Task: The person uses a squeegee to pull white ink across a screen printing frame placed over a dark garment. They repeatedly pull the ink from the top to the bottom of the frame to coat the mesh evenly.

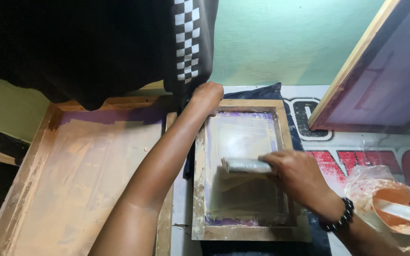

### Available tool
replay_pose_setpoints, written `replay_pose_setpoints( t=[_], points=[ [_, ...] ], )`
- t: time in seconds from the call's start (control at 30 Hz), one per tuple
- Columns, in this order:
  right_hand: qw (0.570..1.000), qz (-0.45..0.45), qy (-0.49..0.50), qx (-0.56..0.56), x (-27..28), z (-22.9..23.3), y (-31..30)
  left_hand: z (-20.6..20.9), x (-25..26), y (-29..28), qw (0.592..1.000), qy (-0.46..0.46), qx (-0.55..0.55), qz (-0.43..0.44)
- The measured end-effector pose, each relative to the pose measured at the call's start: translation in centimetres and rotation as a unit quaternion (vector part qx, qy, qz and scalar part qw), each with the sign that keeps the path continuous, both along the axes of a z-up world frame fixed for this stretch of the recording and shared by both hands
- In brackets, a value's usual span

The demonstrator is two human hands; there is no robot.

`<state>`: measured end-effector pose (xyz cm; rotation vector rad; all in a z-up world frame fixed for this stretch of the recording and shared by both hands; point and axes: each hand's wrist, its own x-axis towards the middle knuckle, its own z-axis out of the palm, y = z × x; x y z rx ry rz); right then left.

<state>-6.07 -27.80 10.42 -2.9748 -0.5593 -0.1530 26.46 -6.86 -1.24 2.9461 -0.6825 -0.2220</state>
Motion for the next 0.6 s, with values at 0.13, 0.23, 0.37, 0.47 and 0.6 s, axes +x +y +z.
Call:
replay_pose_setpoints(
  t=[0.13,0.23,0.37,0.47,0.6],
  points=[
    [0.994,-0.021,-0.099,-0.034,6.8,-2.9,0.3,9.3,-6.4,-0.8,1.000,0.022,-0.003,-0.022],
    [0.991,-0.033,-0.127,-0.027,8.7,-4.9,0.7,11.2,-7.4,-1.4,0.996,0.060,-0.064,-0.008],
    [0.997,0.020,-0.069,-0.031,4.3,-4.5,1.8,8.9,-7.9,-0.9,0.999,0.018,-0.028,-0.042],
    [0.998,0.018,-0.042,-0.032,1.0,-2.0,1.5,9.5,-7.1,-1.7,0.998,-0.007,-0.030,-0.063],
    [0.999,0.040,0.023,-0.028,-1.5,0.1,0.4,9.0,-7.2,-1.0,0.996,-0.022,-0.045,-0.067]
  ],
)
